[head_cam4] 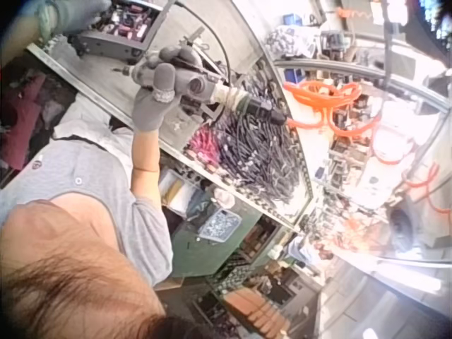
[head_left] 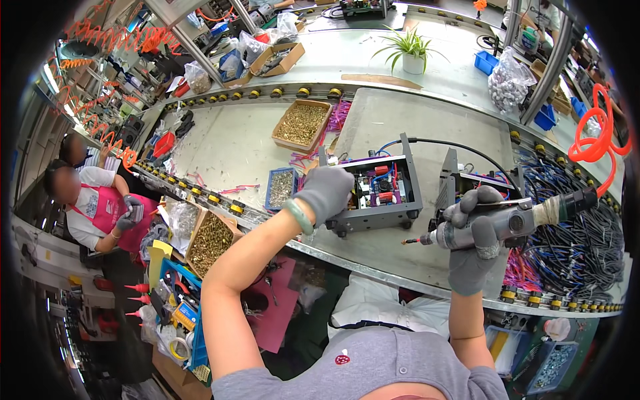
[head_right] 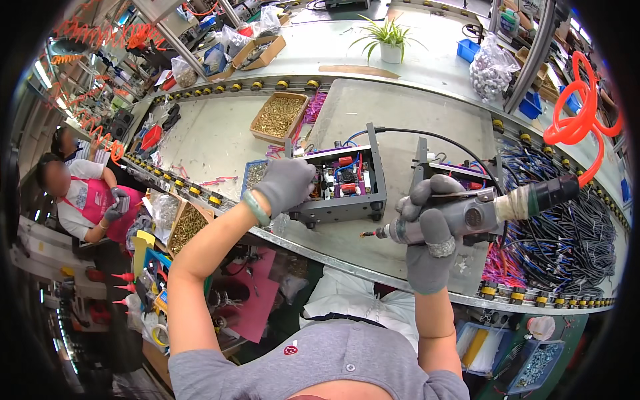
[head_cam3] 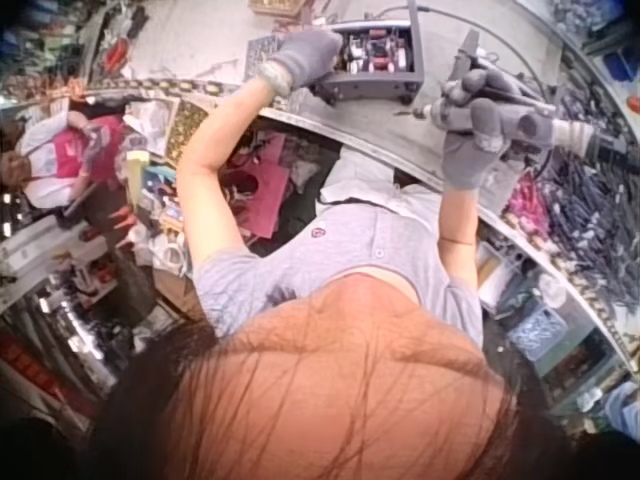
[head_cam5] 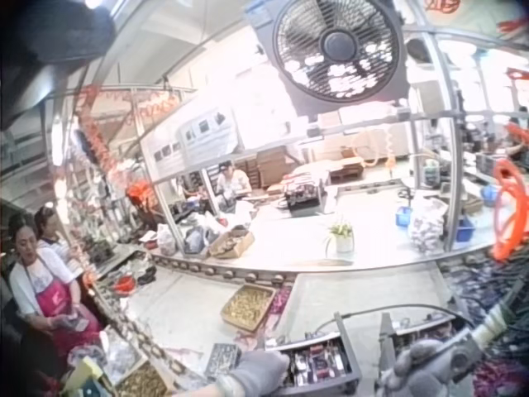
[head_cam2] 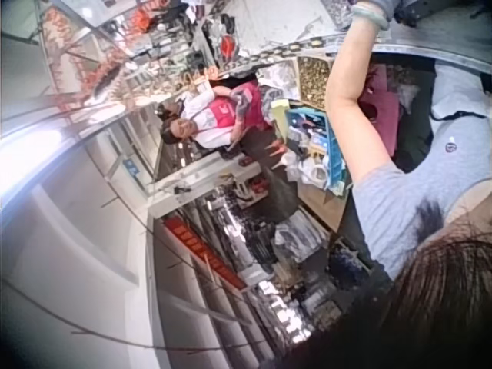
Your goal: The person assembles electronic power supply units on a factory assembly line. They connect various colored wires to circuit boards, secure internal components, and use a pneumatic screwdriver to fasten screws into the metal chassis. The person handles multiple units sequentially, moving them along the workbench as they are completed.
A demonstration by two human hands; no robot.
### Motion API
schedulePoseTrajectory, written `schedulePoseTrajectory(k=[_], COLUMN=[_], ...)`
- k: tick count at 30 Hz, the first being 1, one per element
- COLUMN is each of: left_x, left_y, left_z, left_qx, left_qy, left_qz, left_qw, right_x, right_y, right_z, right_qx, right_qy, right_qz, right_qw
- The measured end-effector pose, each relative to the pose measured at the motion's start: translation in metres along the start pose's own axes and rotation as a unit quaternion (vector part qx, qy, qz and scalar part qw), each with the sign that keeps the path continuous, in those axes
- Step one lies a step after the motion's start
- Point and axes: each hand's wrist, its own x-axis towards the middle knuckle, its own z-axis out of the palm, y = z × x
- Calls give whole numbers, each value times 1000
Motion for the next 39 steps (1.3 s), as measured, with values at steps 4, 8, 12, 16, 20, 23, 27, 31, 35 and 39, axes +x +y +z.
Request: schedulePoseTrajectory(k=[4, 8, 12, 16, 20, 23, 27, 31, 35, 39], left_x=[22, 26, 29, 28, 27, 31, 33, 23, 7, 9], left_y=[2, -9, -10, -8, -7, -4, 1, -14, -21, -16], left_z=[-15, -9, 17, 24, 21, 26, 24, 17, 1, -2], left_qx=[64, -9, -49, -81, -84, -79, -81, -141, -155, -108], left_qy=[-76, -13, 97, 117, 104, 96, 86, 98, 86, 27], left_qz=[48, 40, 44, 20, 13, 2, -15, 34, -67, -91], left_qw=[994, 999, 993, 990, 991, 992, 993, 985, 982, 990], right_x=[8, 32, 73, 104, 111, 109, 105, 103, 101, 95], right_y=[7, 32, 71, 111, 126, 135, 139, 139, 148, 156], right_z=[1, 8, 33, 33, 29, 26, 23, 23, 21, 27], right_qx=[7, 52, 53, 15, -39, -50, -42, -110, -111, -95], right_qy=[-3, -22, 37, 49, 43, 45, 30, 1, -6, -21], right_qz=[7, 18, 7, 5, 38, 37, 37, 36, -8, -43], right_qw=[1000, 998, 998, 999, 998, 997, 998, 993, 994, 994])
